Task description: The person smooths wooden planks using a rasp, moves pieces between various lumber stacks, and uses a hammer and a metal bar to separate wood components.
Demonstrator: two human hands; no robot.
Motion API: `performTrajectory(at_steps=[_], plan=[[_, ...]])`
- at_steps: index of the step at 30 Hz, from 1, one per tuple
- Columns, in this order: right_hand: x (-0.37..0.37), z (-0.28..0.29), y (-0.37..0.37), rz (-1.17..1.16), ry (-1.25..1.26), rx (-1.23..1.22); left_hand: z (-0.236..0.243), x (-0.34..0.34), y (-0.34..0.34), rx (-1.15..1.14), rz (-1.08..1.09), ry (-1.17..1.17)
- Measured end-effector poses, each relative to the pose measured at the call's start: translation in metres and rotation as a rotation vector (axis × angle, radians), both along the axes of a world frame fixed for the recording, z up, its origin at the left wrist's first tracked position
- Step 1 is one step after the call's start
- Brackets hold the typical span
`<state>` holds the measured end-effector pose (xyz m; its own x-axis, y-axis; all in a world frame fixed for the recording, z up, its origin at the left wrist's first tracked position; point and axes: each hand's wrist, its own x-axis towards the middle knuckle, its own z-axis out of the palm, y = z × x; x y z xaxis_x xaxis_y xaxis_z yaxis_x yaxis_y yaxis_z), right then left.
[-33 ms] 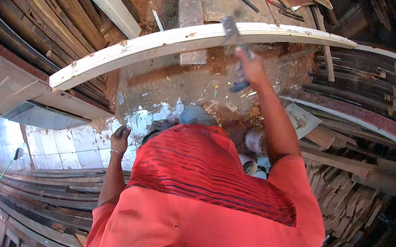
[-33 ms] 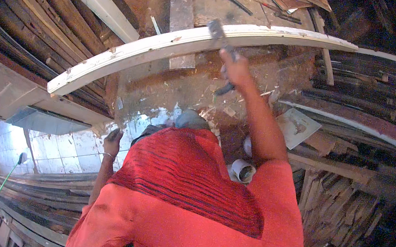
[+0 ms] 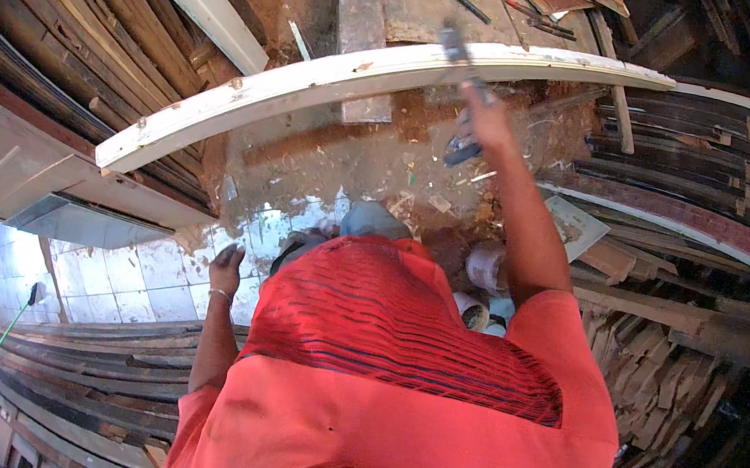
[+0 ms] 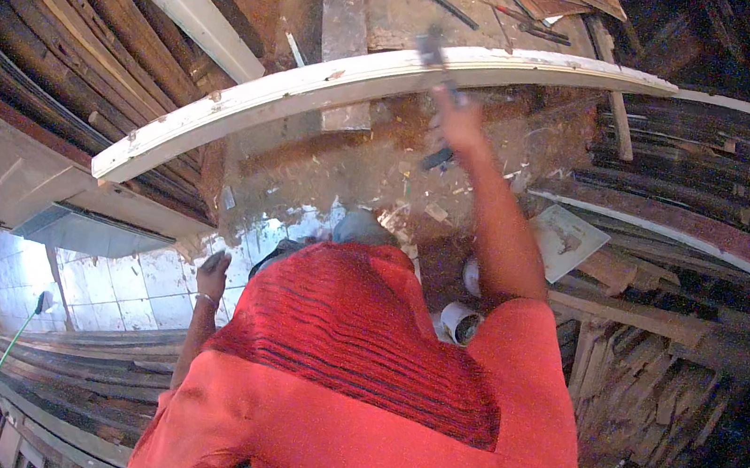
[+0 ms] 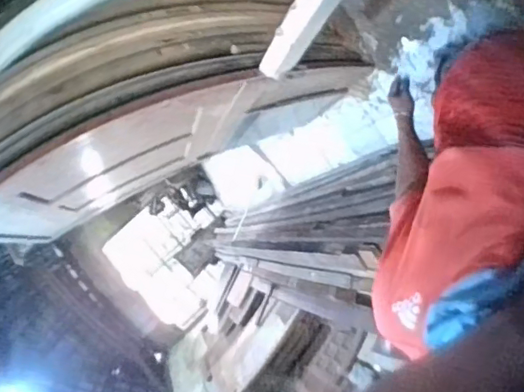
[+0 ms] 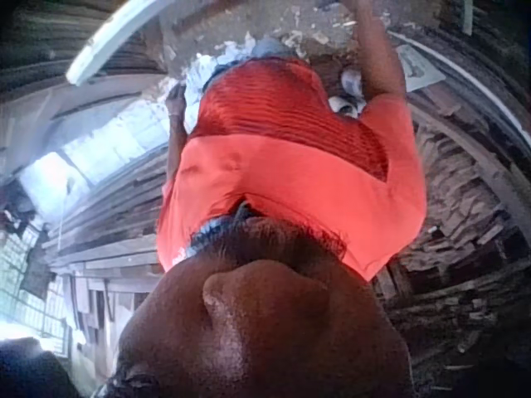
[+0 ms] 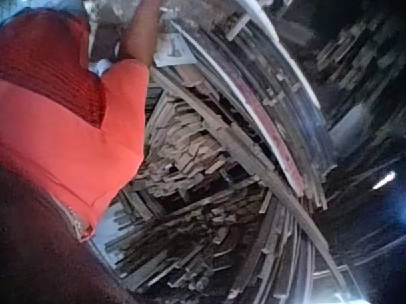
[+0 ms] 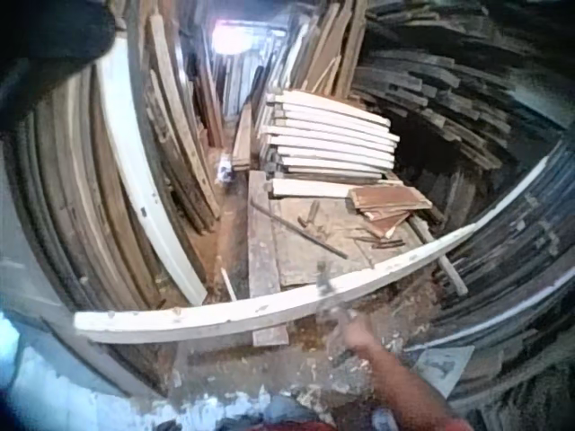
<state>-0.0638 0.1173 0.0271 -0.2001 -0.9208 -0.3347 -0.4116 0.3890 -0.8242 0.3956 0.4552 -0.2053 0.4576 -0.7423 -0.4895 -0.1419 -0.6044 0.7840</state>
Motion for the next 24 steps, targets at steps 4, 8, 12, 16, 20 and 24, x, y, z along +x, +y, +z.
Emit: performTrajectory(at_steps=[4, 8, 12, 16, 20, 24], plan=[[-0.076, -0.021, -0.041, -0.203, -0.175, 0.021, -0.025, 0.032, 0.065, 0.135, 0.389, 0.154], [-0.035, -0.058, -0.019, -0.104, 0.099, -0.14, -0.043, 0.038, 0.125, 0.2, 0.649, 0.337], [-0.057, -0.035, -0.035, -0.039, 0.059, -0.024, -0.104, 0.039, 0.203, 0.331, -0.272, -0.308], [-0.072, -0.061, -0.039, -0.294, -0.083, -0.06, -0.088, 0.008, 0.146, 0.371, 0.68, 0.465], [-0.046, -0.077, -0.017, 0.035, 0.303, -0.275, -0.102, 0.001, 0.135, 0.162, 0.336, 0.319], [-0.121, -0.054, -0.064, -0.039, 0.326, -0.223, -0.037, -0.006, 0.045, 0.166, 0.461, 0.288]])
